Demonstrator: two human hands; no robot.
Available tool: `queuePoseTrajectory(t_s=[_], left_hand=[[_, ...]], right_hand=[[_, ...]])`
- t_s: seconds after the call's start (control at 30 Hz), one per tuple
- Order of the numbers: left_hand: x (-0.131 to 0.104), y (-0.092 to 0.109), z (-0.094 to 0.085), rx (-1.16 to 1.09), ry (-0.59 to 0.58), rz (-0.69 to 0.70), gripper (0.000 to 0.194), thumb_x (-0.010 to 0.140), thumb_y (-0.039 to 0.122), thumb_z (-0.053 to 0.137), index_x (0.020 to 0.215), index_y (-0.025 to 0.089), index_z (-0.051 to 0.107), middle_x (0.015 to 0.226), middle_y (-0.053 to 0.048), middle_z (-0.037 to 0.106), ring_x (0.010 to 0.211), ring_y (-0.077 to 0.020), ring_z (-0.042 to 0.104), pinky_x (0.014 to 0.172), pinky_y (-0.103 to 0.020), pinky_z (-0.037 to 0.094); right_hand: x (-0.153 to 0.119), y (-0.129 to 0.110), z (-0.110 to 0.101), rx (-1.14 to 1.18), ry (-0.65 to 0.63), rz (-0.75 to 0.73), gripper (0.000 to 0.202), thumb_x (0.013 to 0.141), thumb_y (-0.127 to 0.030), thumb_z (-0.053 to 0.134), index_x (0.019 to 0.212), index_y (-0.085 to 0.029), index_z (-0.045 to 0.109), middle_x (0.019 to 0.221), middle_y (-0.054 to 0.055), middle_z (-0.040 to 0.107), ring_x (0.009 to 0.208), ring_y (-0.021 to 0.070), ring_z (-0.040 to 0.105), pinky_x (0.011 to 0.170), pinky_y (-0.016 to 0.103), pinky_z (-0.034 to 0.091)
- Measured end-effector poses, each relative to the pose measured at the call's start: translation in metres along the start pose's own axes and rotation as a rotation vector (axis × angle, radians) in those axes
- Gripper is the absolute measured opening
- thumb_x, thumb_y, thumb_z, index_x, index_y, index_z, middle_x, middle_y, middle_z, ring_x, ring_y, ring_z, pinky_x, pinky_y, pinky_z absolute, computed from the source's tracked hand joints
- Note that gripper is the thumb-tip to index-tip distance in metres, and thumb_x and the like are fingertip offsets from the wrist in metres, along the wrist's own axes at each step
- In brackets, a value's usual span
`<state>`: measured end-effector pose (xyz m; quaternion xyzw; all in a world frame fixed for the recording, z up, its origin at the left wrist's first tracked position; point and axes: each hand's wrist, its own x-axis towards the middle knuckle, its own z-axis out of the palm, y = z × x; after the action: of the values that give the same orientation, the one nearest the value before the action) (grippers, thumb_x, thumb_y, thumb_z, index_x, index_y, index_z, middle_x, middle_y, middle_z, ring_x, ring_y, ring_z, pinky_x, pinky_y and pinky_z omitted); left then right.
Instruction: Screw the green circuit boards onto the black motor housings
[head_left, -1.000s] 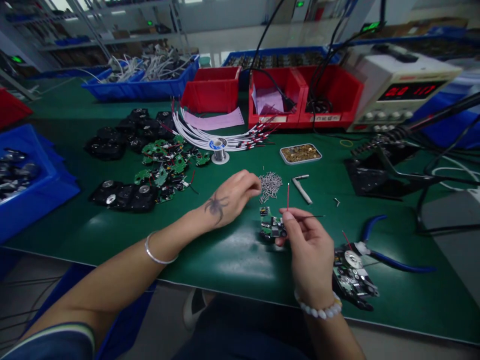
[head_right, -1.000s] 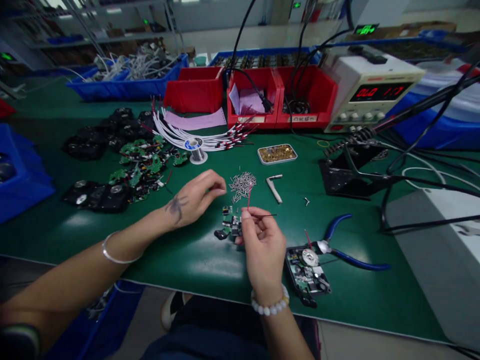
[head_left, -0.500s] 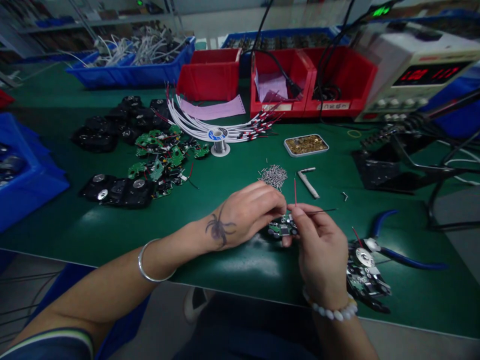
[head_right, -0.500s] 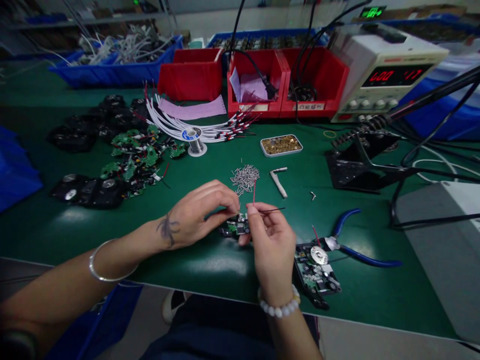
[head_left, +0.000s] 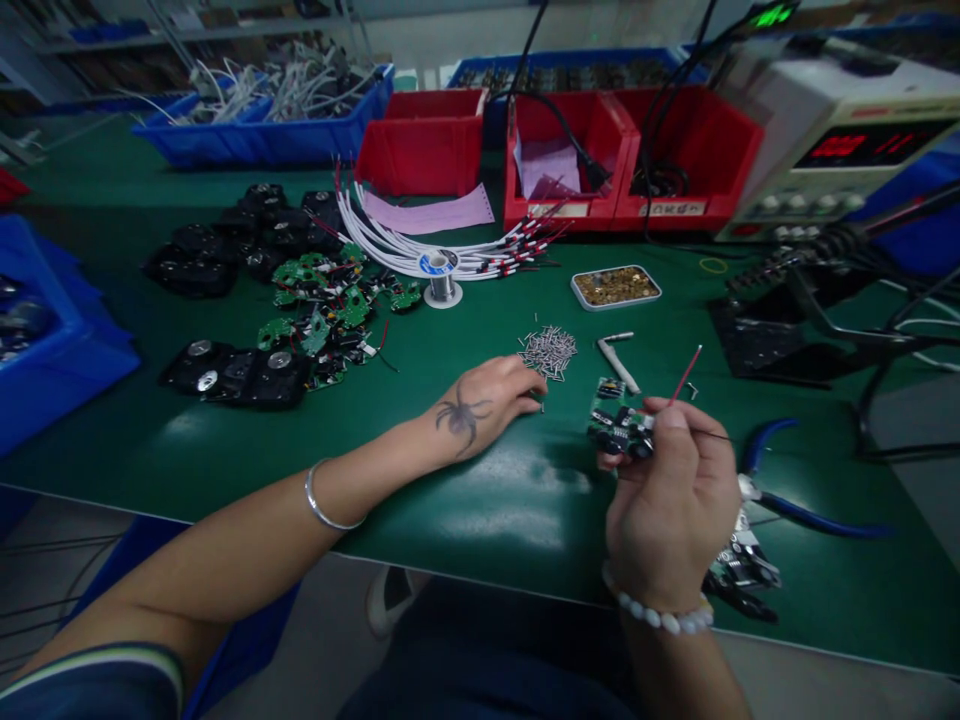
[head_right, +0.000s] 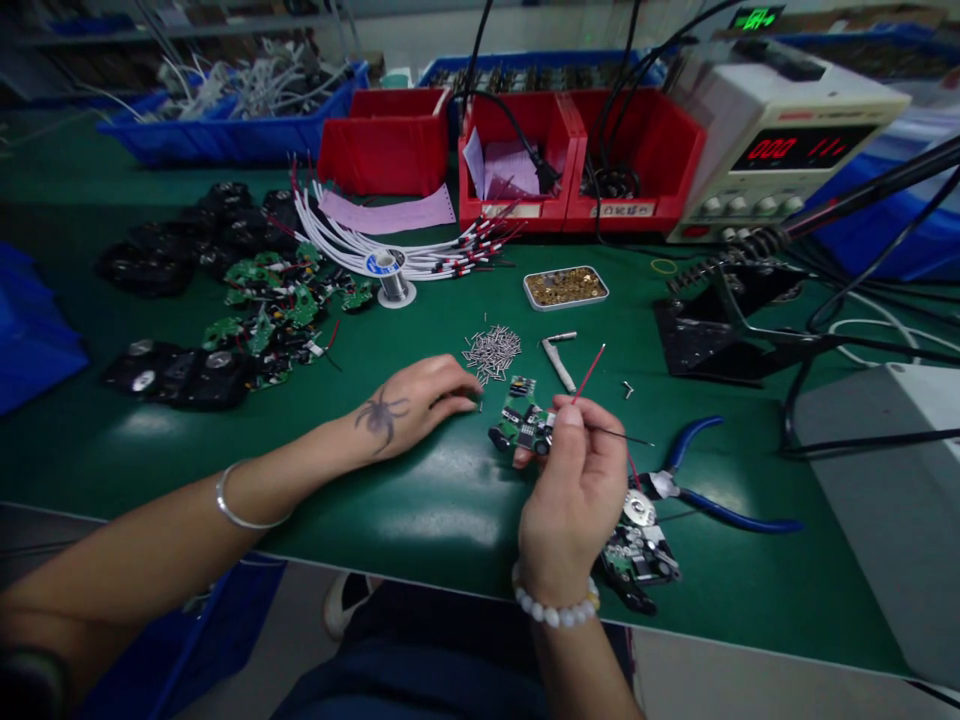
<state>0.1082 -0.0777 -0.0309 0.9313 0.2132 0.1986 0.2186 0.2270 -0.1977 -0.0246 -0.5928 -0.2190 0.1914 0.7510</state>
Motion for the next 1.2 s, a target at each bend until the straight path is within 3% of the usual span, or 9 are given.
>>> queuePoseTrajectory(t_s=[0.1,0.2,0.3,0.4,0.5,0.67,0.9,1.13,1.2], left_hand=[[0.006,0.001,0.006,0.123,-0.158,0.003,0.011,0.093,0.022,0.050,0.096,0.018,0.060,0.093,-0.004,0.058,0.089,-0.0182,0.055,0.078,-0.029,0.045],[0.008,0.008,0.007,0.249,-0.222,-0.009,0.014,0.093,0.019,0.046,0.088,0.015,0.058,0.087,-0.006,0.056,0.082,-0.0197,0.053,0.075,-0.031,0.045],[0.004,0.014,0.002,0.215,-0.117,-0.041,0.012,0.093,0.013,0.044,0.092,0.012,0.056,0.088,-0.007,0.057,0.080,-0.0190,0.054,0.076,-0.032,0.046],[-0.002,0.019,-0.008,0.059,0.136,0.001,0.014,0.095,0.012,0.043,0.104,0.013,0.054,0.097,-0.007,0.059,0.091,-0.0172,0.056,0.082,-0.030,0.047],[-0.006,0.028,-0.018,-0.155,0.334,0.093,0.008,0.094,0.016,0.050,0.098,0.015,0.056,0.094,-0.004,0.062,0.090,-0.0128,0.059,0.083,-0.025,0.048],[-0.008,0.035,-0.019,-0.258,0.269,0.224,0.004,0.091,0.018,0.056,0.093,0.015,0.059,0.092,-0.004,0.067,0.090,-0.0141,0.060,0.085,-0.029,0.048],[-0.007,0.033,-0.016,-0.137,0.200,0.277,0.010,0.093,0.022,0.054,0.092,0.016,0.061,0.097,-0.005,0.065,0.092,-0.0149,0.054,0.085,-0.030,0.045],[-0.007,0.030,-0.020,0.125,0.210,0.428,0.023,0.098,0.023,0.041,0.098,0.020,0.064,0.107,-0.004,0.066,0.098,-0.0171,0.055,0.085,-0.032,0.044],[-0.005,0.023,-0.019,0.112,0.250,0.376,0.021,0.098,0.025,0.043,0.106,0.020,0.061,0.110,-0.005,0.065,0.100,-0.0168,0.056,0.086,-0.032,0.045]], right_hand=[[0.000,0.000,0.001,0.017,-0.028,0.029,0.019,0.085,-0.036,0.063,0.089,-0.017,0.059,0.086,0.002,0.061,0.054,0.0076,0.053,0.042,0.018,0.045],[0.001,0.002,0.001,0.006,-0.050,0.062,0.021,0.083,-0.037,0.065,0.089,-0.017,0.060,0.086,0.002,0.061,0.054,0.0072,0.054,0.042,0.017,0.046],[0.001,0.004,0.000,-0.015,-0.102,0.103,0.020,0.082,-0.036,0.065,0.088,-0.017,0.062,0.077,0.000,0.060,0.049,0.0064,0.051,0.040,0.017,0.043],[0.001,0.005,-0.002,-0.052,-0.179,0.150,0.020,0.083,-0.037,0.065,0.087,-0.017,0.062,0.071,-0.001,0.059,0.046,0.0062,0.050,0.039,0.017,0.041],[0.001,0.005,-0.002,-0.072,-0.226,0.179,0.022,0.083,-0.038,0.065,0.086,-0.017,0.063,0.070,-0.001,0.059,0.046,0.0062,0.049,0.038,0.016,0.040],[0.001,0.004,-0.001,-0.089,-0.251,0.181,0.021,0.081,-0.039,0.067,0.083,-0.018,0.064,0.067,-0.001,0.060,0.047,0.0076,0.049,0.038,0.017,0.039],[0.000,0.002,0.000,-0.082,-0.266,0.193,0.019,0.081,-0.037,0.066,0.082,-0.018,0.064,0.060,-0.002,0.058,0.046,0.0089,0.049,0.038,0.018,0.038],[0.002,0.003,-0.001,-0.080,-0.253,0.217,0.019,0.079,-0.037,0.068,0.081,-0.018,0.065,0.070,0.000,0.060,0.047,0.0075,0.049,0.037,0.017,0.038],[0.003,0.004,-0.002,-0.058,-0.244,0.227,0.019,0.079,-0.037,0.066,0.081,-0.017,0.064,0.067,-0.001,0.059,0.046,0.0078,0.049,0.037,0.018,0.039]])
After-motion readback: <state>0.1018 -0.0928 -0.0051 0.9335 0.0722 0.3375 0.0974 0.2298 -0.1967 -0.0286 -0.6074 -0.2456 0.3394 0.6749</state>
